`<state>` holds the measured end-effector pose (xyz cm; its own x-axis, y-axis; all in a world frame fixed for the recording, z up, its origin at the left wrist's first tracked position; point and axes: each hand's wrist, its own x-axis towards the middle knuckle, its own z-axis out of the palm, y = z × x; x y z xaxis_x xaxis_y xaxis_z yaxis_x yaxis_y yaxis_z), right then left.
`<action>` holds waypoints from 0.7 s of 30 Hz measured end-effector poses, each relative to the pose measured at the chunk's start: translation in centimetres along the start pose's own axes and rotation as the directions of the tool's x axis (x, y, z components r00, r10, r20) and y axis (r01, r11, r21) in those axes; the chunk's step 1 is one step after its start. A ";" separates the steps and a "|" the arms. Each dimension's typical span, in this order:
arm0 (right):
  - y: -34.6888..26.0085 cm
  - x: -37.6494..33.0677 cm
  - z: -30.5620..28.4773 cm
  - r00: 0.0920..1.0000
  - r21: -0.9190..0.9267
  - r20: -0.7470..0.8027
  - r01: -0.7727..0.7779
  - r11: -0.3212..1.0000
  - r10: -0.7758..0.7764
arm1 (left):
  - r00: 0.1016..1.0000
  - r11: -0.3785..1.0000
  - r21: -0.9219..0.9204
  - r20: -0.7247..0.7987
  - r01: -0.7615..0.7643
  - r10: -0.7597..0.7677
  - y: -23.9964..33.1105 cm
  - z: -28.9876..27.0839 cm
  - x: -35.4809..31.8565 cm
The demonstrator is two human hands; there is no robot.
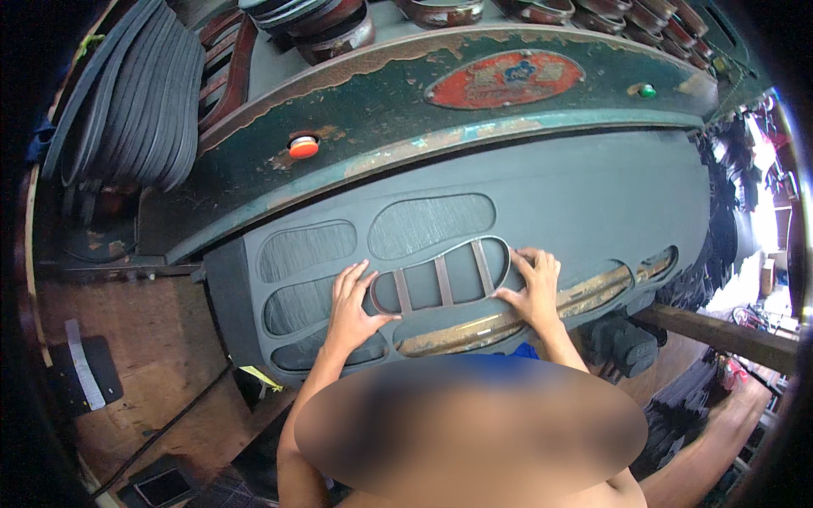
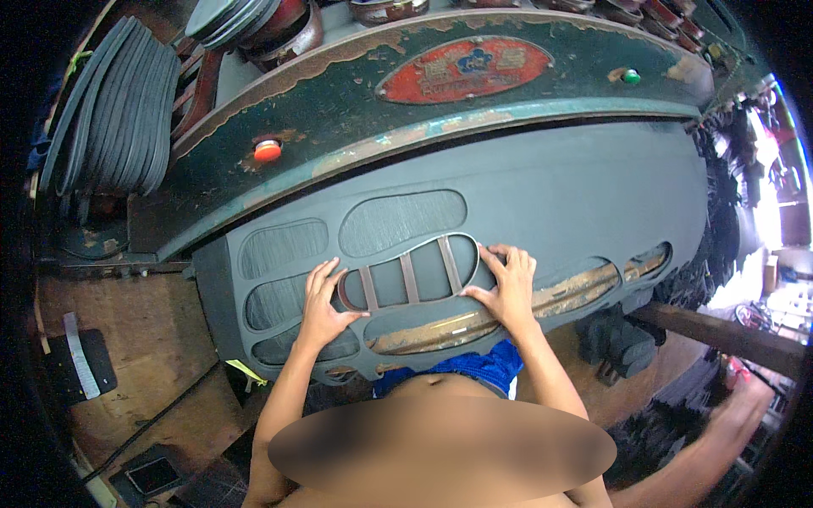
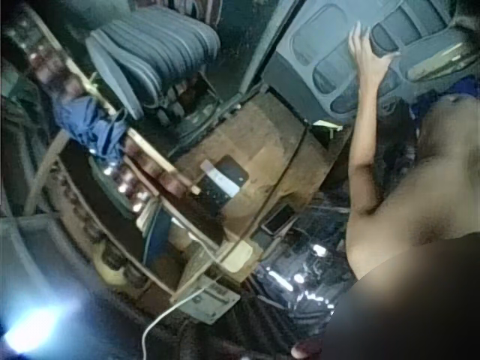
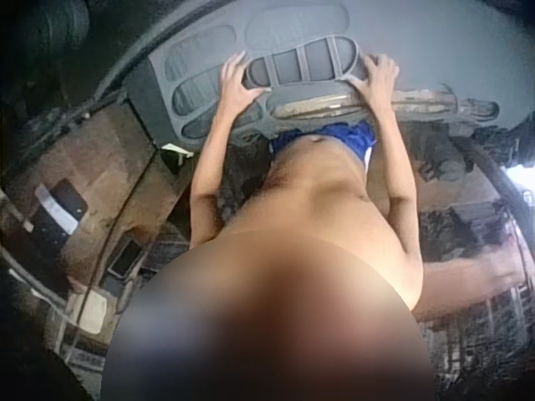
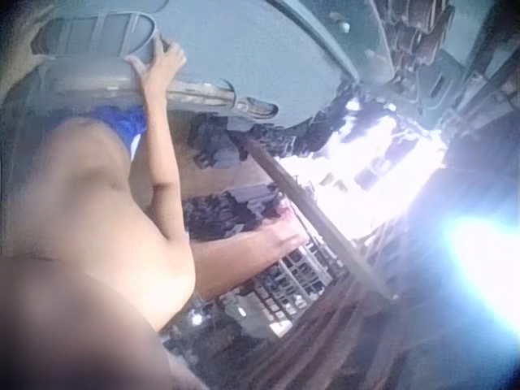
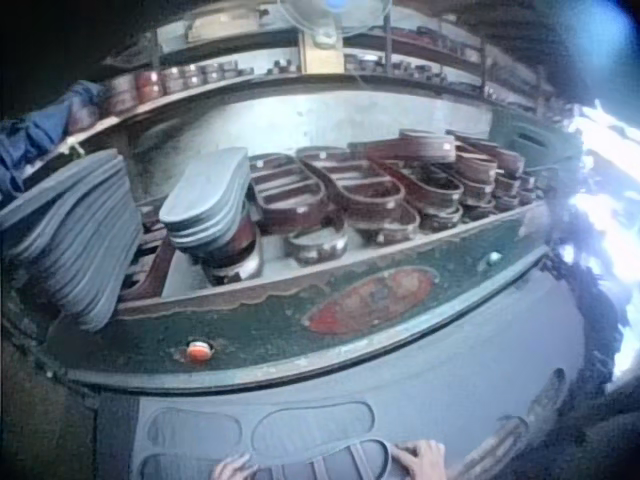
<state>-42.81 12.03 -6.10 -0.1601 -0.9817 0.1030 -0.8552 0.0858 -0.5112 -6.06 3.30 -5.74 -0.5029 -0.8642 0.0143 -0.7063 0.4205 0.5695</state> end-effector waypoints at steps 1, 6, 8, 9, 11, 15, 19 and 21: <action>0.0 0.0 0.1 1.000 -0.013 0.009 -0.006 1.000 0.006 | 0.999 0.999 0.002 0.008 0.044 -0.044 0.1 0.1 0.0; 0.1 0.2 0.3 0.999 -0.042 0.040 -0.020 0.999 0.021 | 0.997 0.996 -0.045 0.025 0.079 -0.078 -0.1 0.2 0.0; 0.1 0.3 0.3 0.998 -0.035 0.048 -0.029 0.999 0.030 | 0.992 0.995 -0.052 0.089 0.090 -0.085 -0.5 -0.3 0.0; 0.1 0.4 0.3 0.998 -0.037 0.054 -0.034 0.999 0.036 | 0.988 0.994 -0.053 0.123 0.098 -0.091 -0.8 -0.5 0.1; 0.1 0.4 0.3 0.996 -0.049 0.068 -0.050 0.998 0.053 | 0.991 0.995 -0.071 0.116 0.077 -0.068 -1.1 -0.6 0.2; 0.2 0.4 0.2 0.988 -0.052 0.117 -0.094 0.994 0.100 | 0.995 0.994 -0.087 0.084 0.065 -0.057 -1.3 -0.3 0.3; 0.4 0.4 0.4 0.990 -0.072 0.118 -0.073 0.995 0.082 | 0.996 0.996 -0.072 0.074 0.058 -0.053 -1.5 0.1 0.1; 0.4 0.5 0.4 0.989 -0.078 0.124 -0.072 0.994 0.081 | 0.996 0.996 -0.071 0.072 0.050 -0.045 -1.6 0.0 0.1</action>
<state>-43.06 11.50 -6.64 -0.1667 -0.9849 -0.0459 -0.8773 0.1694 -0.4491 -4.98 2.57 -6.68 -0.5054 -0.8600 -0.0708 -0.6932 0.3558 0.6267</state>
